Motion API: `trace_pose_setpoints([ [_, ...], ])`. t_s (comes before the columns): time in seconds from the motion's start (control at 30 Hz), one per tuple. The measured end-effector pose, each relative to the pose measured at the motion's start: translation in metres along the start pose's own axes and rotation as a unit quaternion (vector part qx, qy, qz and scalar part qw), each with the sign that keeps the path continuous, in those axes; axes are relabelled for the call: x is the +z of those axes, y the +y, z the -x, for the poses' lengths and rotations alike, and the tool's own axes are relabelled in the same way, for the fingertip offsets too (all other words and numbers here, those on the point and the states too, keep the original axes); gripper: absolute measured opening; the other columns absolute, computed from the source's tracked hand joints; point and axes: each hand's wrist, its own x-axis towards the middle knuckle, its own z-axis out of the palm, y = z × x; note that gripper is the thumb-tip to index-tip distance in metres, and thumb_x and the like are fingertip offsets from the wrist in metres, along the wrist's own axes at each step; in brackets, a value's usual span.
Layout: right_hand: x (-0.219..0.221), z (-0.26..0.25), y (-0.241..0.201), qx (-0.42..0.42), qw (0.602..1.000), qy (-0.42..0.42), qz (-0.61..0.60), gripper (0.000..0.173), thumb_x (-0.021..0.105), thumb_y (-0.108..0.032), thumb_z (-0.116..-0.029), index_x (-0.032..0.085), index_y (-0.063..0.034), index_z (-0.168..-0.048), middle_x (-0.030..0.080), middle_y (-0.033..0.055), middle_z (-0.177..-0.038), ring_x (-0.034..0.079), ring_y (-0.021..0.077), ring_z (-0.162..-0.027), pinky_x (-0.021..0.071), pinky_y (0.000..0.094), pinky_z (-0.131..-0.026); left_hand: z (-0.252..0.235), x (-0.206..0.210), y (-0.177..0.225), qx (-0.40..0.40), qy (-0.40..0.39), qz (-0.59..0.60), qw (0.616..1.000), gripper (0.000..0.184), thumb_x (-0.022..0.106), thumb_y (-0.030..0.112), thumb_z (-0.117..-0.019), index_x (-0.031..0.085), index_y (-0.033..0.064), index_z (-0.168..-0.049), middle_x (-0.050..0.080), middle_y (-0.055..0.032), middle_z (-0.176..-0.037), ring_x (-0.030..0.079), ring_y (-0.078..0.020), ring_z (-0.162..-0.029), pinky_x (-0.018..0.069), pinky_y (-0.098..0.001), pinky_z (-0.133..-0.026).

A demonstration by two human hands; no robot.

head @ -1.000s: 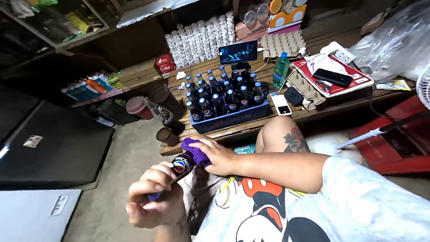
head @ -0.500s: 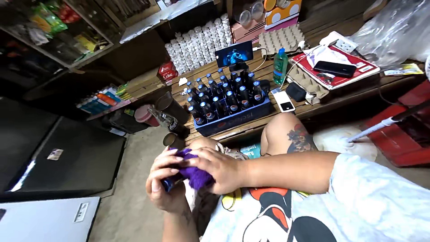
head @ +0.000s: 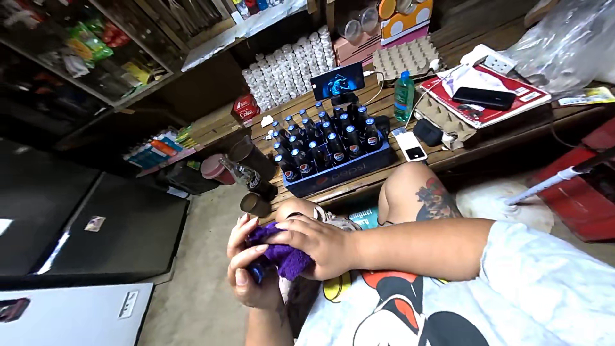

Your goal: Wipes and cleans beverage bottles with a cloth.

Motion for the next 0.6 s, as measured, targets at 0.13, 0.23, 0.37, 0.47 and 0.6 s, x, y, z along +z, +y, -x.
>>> trace_pose_setpoints([
  [0.13, 0.0, 0.002, 0.003, 0.02, 1.0, -0.01, -0.004, 0.078, 0.083, -0.012, -0.0729, 0.052, -0.0083, -0.145, 0.059, 0.0225, -0.137, 0.053, 0.0391, -0.133, 0.0434, 0.0519, -0.112, 0.003, 0.001, 0.0, 0.011, -0.003, 0.004, 1.0, 0.042, 0.037, 0.049, -0.108, 0.075, 0.0311, -0.111, 0.068, 0.0062, -0.133, 0.05, -0.024, -0.14, 0.0314, -0.0442, -0.123],
  [0.23, 0.001, 0.003, 0.006, 0.032, 0.999, -0.018, -0.013, 0.08, 0.083, -0.01, -0.073, 0.051, -0.008, -0.146, 0.058, 0.0233, -0.138, 0.052, 0.0396, -0.133, 0.0421, 0.0515, -0.114, 0.005, 0.001, -0.001, 0.013, -0.005, 0.012, 1.0, 0.043, 0.037, 0.05, -0.1078, 0.075, 0.0305, -0.111, 0.068, 0.0053, -0.133, 0.05, -0.025, -0.14, 0.0326, -0.0445, -0.122],
  [0.37, 0.001, 0.006, 0.009, 0.058, 0.998, -0.033, -0.011, 0.082, 0.083, -0.011, -0.0733, 0.049, -0.0091, -0.148, 0.055, 0.0225, -0.142, 0.049, 0.039, -0.136, 0.041, 0.0506, -0.115, 0.004, 0.001, -0.001, 0.018, -0.012, 0.013, 1.0, 0.043, 0.037, 0.049, -0.1082, 0.075, 0.0303, -0.112, 0.068, 0.0062, -0.133, 0.051, -0.0241, -0.139, 0.0341, -0.0443, -0.121],
  [0.47, 0.0, 0.005, 0.012, 0.085, 0.995, -0.045, -0.021, 0.084, 0.083, -0.01, -0.0743, 0.046, -0.0105, -0.15, 0.053, 0.0222, -0.144, 0.048, 0.0381, -0.138, 0.0414, 0.0503, -0.115, 0.005, 0.0, -0.001, 0.019, -0.012, 0.013, 1.0, 0.043, 0.036, 0.05, -0.108, 0.075, 0.0313, -0.112, 0.07, 0.0076, -0.129, 0.053, -0.0234, -0.137, 0.0353, -0.0451, -0.12],
  [0.6, -0.002, 0.005, 0.025, 0.179, 0.978, -0.081, -0.063, 0.082, 0.08, -0.007, -0.0788, 0.043, -0.008, -0.152, 0.049, 0.0217, -0.15, 0.043, 0.0347, -0.143, 0.0349, 0.0467, -0.12, 0.007, -0.001, -0.003, 0.023, -0.011, 0.011, 1.0, 0.043, 0.035, 0.05, -0.108, 0.075, 0.0326, -0.106, 0.072, 0.0113, -0.119, 0.056, -0.0198, -0.132, 0.0317, -0.0477, -0.121],
])
